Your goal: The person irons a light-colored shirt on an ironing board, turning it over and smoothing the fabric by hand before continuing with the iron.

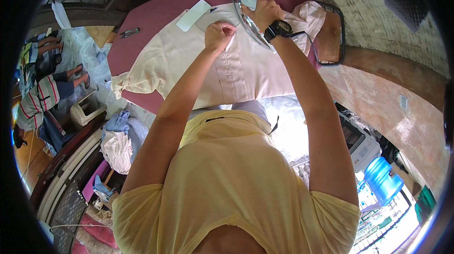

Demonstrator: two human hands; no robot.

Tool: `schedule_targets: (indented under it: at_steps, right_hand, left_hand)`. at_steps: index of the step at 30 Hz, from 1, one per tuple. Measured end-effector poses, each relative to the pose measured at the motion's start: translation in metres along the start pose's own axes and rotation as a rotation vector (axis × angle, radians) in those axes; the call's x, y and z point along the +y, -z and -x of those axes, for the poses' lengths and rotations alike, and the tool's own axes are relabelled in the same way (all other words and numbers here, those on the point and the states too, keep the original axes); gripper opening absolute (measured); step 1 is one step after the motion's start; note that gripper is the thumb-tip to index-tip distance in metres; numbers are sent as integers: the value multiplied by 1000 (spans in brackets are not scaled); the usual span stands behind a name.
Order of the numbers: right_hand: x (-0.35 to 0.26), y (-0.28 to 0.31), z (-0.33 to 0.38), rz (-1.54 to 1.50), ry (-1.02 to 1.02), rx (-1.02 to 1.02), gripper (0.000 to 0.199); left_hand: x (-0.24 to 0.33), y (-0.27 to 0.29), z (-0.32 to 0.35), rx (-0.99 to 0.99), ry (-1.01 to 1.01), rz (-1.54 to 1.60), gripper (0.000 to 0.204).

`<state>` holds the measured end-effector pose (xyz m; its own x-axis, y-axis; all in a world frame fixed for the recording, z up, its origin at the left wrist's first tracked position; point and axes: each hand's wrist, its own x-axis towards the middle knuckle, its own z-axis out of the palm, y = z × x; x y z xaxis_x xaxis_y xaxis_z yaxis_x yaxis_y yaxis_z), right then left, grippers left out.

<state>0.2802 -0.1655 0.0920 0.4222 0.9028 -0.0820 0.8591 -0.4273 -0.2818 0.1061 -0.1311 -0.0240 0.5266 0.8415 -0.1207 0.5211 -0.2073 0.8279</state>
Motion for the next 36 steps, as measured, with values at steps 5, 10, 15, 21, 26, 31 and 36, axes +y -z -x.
schedule_targets:
  at_steps: [5, 10, 15, 21, 26, 31, 36]
  right_hand:
    - [-2, 6, 4, -31, -4, -68, 62]
    - [-2, 3, 6, -62, -14, -56, 64]
    - [3, 2, 9, -94, -11, -92, 67]
    - [15, 15, 60, -193, -15, 24, 58]
    - [13, 13, 88, -95, 28, -15, 52]
    - [6, 3, 81, -58, 20, -61, 55]
    - [1, -4, 60, -126, 61, 0, 57]
  left_hand:
    - [0, 3, 1, -16, 83, -24, 8]
    - [8, 8, -1, -27, 182, -82, 8]
    - [11, 11, -5, -37, 214, -173, 7]
    - [10, 11, -4, -51, 247, -139, 8]
    - [14, 12, -2, -46, 253, -171, 8]
    - [17, 15, -1, -71, 256, -132, 8]
    - [20, 18, 4, 17, 190, -269, 28]
